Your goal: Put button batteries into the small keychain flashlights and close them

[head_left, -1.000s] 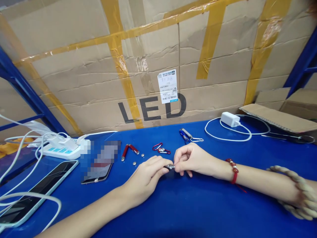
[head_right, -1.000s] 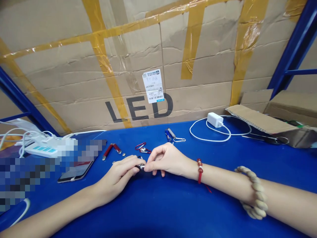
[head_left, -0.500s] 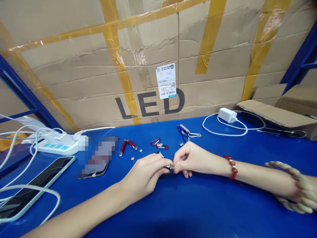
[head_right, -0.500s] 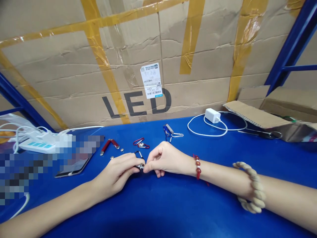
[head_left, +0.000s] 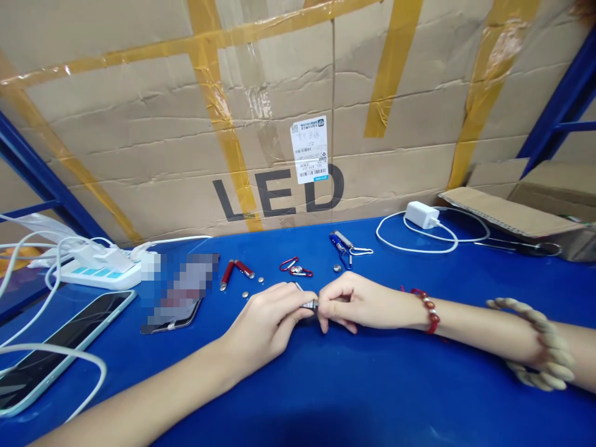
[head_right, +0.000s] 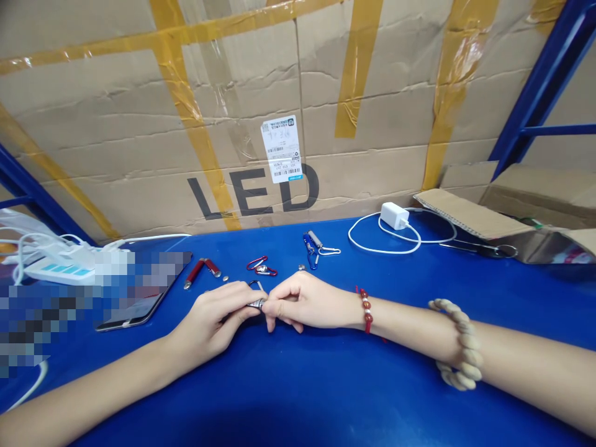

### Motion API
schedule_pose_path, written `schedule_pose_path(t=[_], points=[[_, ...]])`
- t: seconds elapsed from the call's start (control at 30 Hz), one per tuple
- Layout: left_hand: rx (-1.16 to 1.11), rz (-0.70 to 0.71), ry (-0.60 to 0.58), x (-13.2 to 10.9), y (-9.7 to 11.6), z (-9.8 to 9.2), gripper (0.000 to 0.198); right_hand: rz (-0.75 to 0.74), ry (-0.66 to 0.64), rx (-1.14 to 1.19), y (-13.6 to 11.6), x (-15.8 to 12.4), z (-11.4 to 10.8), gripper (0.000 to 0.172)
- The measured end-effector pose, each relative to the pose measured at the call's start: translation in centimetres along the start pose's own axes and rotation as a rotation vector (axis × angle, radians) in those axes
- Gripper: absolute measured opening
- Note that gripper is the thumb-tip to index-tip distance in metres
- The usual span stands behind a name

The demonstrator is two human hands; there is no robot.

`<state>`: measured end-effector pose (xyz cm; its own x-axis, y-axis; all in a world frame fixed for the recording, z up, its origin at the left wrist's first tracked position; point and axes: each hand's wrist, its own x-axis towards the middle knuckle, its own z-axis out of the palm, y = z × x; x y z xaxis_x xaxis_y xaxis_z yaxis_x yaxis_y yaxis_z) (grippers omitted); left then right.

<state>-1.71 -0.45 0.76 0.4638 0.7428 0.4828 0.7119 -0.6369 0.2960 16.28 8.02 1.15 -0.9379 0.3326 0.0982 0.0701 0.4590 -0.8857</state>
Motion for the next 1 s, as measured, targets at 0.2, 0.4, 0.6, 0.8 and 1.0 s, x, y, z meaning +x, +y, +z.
schedule_pose_path(t=[0.2,0.4,0.6,0.8,1.0], points=[[-0.016,-0.061,0.019,-0.1,-0.1,0.0,0.029,0.033,0.010,0.062,0.2,0.2,-0.2,0.041],[-0.039,-0.077,-0.049,-0.2,-0.3,-0.1,0.034,0.051,-0.076,0.133,0.2,0.5,-0.9,0.040],[-0.088,-0.088,-0.032,0.0,0.0,-0.2,0.027,0.064,-0.084,0.146,0.5,0.6,-1.1,0.040],[-0.081,-0.191,-0.063,0.0,0.5,-0.4,0.024,0.112,-0.061,0.154,0.5,0.6,-0.9,0.043],[-0.067,-0.212,-0.087,0.0,0.6,-0.5,0.024,0.150,-0.055,0.179,0.3,0.6,-1.1,0.042]])
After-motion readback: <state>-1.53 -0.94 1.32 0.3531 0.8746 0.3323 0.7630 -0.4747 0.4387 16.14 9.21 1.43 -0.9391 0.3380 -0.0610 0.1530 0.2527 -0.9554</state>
